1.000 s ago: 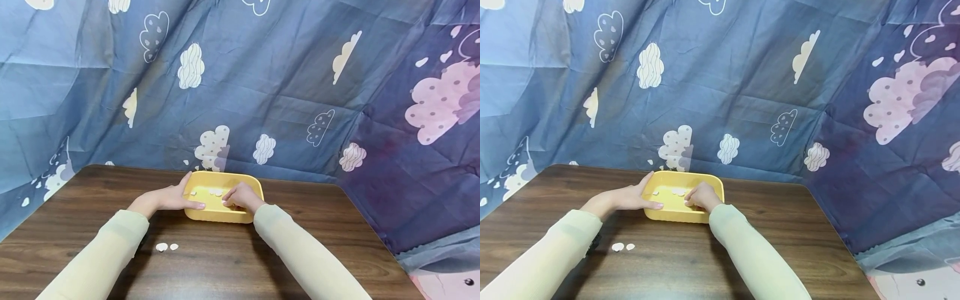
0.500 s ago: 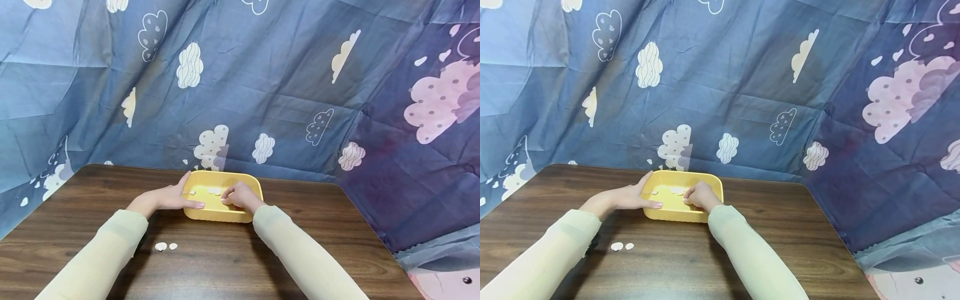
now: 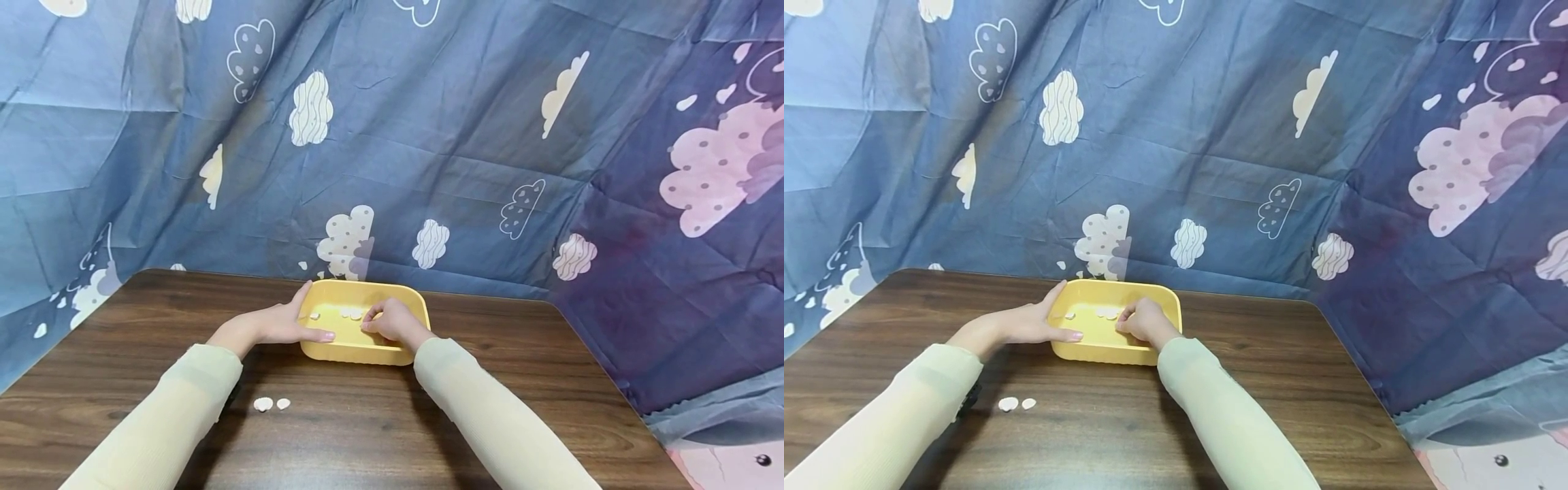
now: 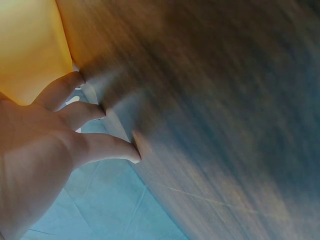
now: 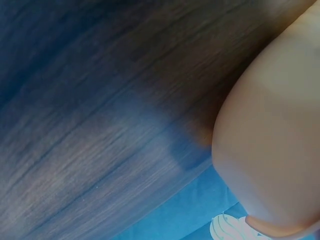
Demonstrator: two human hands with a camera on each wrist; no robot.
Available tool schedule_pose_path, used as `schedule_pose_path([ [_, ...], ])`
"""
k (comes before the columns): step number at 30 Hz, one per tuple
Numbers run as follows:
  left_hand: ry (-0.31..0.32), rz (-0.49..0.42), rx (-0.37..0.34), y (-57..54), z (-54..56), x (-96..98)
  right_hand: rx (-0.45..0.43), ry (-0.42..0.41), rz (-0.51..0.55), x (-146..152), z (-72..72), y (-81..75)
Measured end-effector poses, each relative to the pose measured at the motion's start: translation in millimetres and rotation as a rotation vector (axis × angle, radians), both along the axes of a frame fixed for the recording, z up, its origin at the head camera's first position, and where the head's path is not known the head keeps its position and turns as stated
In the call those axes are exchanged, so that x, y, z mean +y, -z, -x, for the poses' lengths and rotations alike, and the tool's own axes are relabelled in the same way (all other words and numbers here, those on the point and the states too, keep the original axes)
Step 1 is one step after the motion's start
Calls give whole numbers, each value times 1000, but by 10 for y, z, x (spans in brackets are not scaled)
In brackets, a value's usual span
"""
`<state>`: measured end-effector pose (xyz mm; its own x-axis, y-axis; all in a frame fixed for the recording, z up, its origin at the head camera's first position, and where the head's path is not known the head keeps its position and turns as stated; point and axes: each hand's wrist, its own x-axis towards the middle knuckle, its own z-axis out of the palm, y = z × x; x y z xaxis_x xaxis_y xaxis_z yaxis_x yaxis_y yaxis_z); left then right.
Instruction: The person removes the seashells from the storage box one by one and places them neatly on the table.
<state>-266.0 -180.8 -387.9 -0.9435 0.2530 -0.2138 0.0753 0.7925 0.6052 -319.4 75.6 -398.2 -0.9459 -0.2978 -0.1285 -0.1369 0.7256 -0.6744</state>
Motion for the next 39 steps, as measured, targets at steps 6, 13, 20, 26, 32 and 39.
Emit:
schedule_pose_path([
  [6,8,-7,3,-11,-13,3,5,-9,-4,-1,-3,2],
  [13,1,-5,1,2,-13,1,-15,-9,-1,-7,-5,-11],
  [20,3,3,3,24,1,-6,-15,12,-5,-14,6,-7],
  [26,5,1,10,25,15,-12,26,-1,-67,-24,24,10],
  [32,4,-1,14,36,10,-13,30,-19,-69,-25,37,33],
  [39,6,5,18,42,7,-12,33,-46,-51,-29,34,42],
])
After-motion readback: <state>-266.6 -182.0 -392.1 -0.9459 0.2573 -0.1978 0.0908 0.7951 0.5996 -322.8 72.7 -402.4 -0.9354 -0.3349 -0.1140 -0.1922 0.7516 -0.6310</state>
